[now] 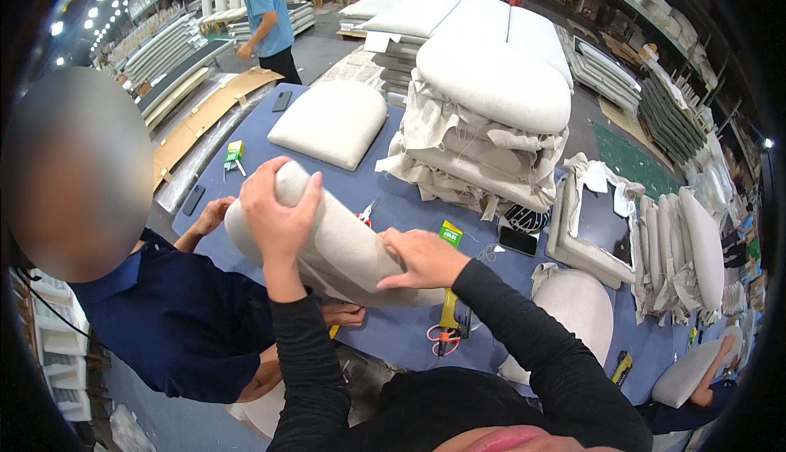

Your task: The person uses a staple gun to attach fabric to a foam cushion and a seat frame. They trim excess fabric with scissors and adjust the material to fit the contours of the furniture parts. The person works on multiple cushion pieces, securing the fabric and ensuring a smooth finish.

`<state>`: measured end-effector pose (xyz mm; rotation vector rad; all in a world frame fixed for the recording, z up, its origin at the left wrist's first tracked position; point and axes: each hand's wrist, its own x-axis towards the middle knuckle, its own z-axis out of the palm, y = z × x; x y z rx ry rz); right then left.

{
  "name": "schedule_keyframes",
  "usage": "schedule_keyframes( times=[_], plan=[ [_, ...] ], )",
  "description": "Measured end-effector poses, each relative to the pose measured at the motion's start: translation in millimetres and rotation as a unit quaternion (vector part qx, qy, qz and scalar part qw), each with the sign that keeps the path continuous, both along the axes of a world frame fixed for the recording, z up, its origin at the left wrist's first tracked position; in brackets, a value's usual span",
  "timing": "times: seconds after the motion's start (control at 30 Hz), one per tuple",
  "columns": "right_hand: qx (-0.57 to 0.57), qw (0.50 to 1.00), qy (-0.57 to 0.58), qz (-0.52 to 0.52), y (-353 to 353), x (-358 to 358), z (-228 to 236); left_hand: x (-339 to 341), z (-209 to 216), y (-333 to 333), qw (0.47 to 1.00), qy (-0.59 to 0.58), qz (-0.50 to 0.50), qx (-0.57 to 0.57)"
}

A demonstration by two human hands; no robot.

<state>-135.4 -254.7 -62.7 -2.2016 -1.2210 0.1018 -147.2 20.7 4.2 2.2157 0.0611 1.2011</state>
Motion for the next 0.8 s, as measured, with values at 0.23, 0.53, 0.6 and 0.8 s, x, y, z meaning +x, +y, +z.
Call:
schedule_keyframes(
  times=[0.23, 0.53, 0.6, 0.8],
  plan=[
    [0.074, 0.986, -0.118, -0.096, -10.1, 28.7, 106.8, 10.7, -4.9, -33.1, 0.996, -0.056, -0.055, 0.047],
    [0.091, 0.942, -0.318, 0.061, 49.9, 53.8, 152.7, 3.8, -10.8, -33.0, 0.992, -0.076, -0.090, 0.034],
    [0.081, 0.939, -0.329, 0.063, 58.1, 55.9, 151.7, 2.5, -10.8, -31.5, 0.993, -0.068, -0.088, 0.028],
    [0.077, 0.939, -0.325, 0.077, 71.0, 56.3, 152.7, 0.4, -11.4, -28.2, 0.994, -0.068, -0.081, 0.024]
  ],
)
